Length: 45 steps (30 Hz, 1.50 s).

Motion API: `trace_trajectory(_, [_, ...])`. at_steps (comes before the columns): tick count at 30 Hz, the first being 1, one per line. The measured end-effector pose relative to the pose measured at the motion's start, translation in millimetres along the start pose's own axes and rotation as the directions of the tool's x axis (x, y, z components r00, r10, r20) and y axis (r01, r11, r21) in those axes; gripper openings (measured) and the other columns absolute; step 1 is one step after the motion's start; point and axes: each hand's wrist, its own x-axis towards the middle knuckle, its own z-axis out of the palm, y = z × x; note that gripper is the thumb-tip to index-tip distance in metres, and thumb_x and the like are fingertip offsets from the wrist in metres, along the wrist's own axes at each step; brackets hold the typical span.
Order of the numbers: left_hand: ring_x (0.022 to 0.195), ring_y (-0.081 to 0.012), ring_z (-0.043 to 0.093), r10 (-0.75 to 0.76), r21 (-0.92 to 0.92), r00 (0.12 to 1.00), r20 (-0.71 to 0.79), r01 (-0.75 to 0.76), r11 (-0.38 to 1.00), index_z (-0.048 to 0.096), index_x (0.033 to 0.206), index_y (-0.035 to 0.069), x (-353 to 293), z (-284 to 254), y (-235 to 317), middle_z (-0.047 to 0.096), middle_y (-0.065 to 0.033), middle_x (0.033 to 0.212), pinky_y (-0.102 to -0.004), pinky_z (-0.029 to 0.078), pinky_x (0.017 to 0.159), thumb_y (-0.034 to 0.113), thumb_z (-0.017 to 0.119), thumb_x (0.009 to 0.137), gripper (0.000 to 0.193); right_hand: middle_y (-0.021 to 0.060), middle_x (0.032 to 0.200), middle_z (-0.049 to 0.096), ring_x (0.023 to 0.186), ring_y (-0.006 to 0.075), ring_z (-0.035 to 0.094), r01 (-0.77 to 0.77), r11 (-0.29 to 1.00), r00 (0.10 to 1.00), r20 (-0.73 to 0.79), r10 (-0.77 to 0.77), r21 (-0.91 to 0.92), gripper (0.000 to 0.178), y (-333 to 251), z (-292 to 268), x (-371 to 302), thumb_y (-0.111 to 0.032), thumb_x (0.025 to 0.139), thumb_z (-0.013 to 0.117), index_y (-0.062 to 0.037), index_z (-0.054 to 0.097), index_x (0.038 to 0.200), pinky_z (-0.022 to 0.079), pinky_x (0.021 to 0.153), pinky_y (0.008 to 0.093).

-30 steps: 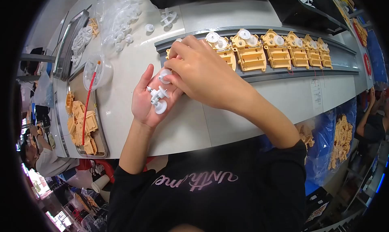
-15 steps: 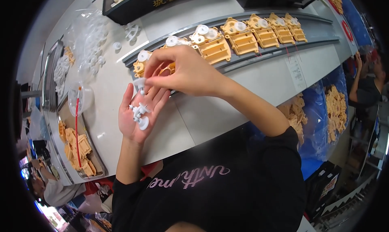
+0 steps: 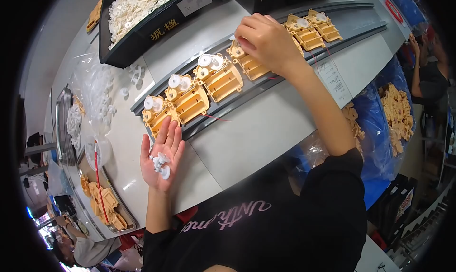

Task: Assembling small plastic toy components by inserting white plastic parts and threading wires into tan-colored bases.

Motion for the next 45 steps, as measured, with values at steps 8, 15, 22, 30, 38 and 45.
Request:
trace_trajectory(8, [0.138, -0.0269, 0.031, 0.018, -0.038, 1.000, 0.003, -0.018, 0.999, 0.020, 0.149, 0.007, 0.0, -3.7, 4.7, 0.035, -0.0151, 0.148, -0.0470, 0.021, 0.115, 0.040, 0.034, 0.100, 0.061, 0.0032, 0.085, 0.058, 0.083, 0.0225, 0.056, 0.102, 0.993, 0.994, 0.046, -0.099, -0.053, 0.012, 8.3, 0.8, 2.4, -0.006, 0.074, 0.068, -0.0044, 0.058, 0.080, 0.047, 0.075, 0.0330])
trace_trajectory(15, [0.135, -0.0294, 0.035, 0.037, -0.061, 0.998, -0.042, -0.039, 0.997, 0.023, 0.148, 0.005, 0.4, -1.7, 3.9, 0.040, -0.0161, 0.143, -0.0484, 0.026, 0.112, 0.044, 0.036, 0.098, 0.064, 0.0056, 0.087, 0.059, 0.086, 0.0245, 0.057, -0.009, 1.000, 0.991, 0.133, 0.006, 0.019, 0.010, 7.0, -5.5, -3.0, -0.005, 0.078, 0.067, -0.0022, 0.059, 0.083, 0.048, 0.075, 0.0344])
trace_trajectory(22, [0.136, -0.0305, 0.033, 0.032, -0.071, 0.999, -0.017, -0.033, 0.997, 0.024, 0.147, 0.004, -2.2, -4.1, 2.0, 0.038, -0.0176, 0.145, -0.0488, 0.025, 0.113, 0.044, 0.035, 0.098, 0.064, 0.0107, 0.093, 0.059, 0.091, 0.0275, 0.058, -0.112, 0.989, 0.973, 0.212, 0.089, 0.096, 0.008, -0.5, -10.2, -3.9, -0.002, 0.080, 0.064, -0.0001, 0.059, 0.087, 0.048, 0.078, 0.0341])
trace_trajectory(30, [0.139, -0.0336, 0.026, 0.034, -0.044, 0.999, -0.003, -0.034, 0.998, 0.023, 0.146, 0.001, 1.0, 0.6, -3.0, 0.032, -0.0217, 0.147, -0.0487, 0.021, 0.115, 0.045, 0.033, 0.098, 0.066, 0.0091, 0.091, 0.060, 0.086, 0.0237, 0.059, -0.041, 0.979, 0.999, 0.003, 0.041, 0.199, 0.012, -40.9, -38.3, 10.7, -0.007, 0.083, 0.065, -0.0018, 0.065, 0.093, 0.048, 0.071, 0.0292])
trace_trajectory(38, [0.141, -0.0325, 0.022, 0.078, 0.061, 0.995, -0.054, -0.075, 0.995, 0.019, 0.148, 0.004, 1.7, 8.3, -10.5, 0.025, -0.0188, 0.151, -0.0453, 0.022, 0.115, 0.041, 0.028, 0.100, 0.062, 0.0082, 0.098, 0.061, 0.091, 0.0260, 0.058, 0.068, 0.802, 0.954, 0.196, -0.225, 0.593, 0.036, -187.9, -0.6, -10.0, -0.003, 0.066, 0.077, -0.0069, 0.063, 0.100, 0.045, 0.077, 0.0373])
trace_trajectory(45, [0.128, -0.0276, 0.041, 0.044, -0.002, 0.991, 0.123, -0.044, 0.999, 0.029, 0.144, 0.003, -3.1, -2.3, -11.4, 0.032, -0.0179, 0.148, -0.0392, 0.031, 0.108, 0.041, 0.030, 0.100, 0.058, 0.0055, 0.095, 0.060, 0.092, 0.0269, 0.056, -0.167, 0.831, 0.964, 0.263, 0.026, 0.531, 0.020, -197.5, 13.3, -17.4, -0.007, 0.071, 0.073, -0.0059, 0.063, 0.089, 0.040, 0.081, 0.0372])
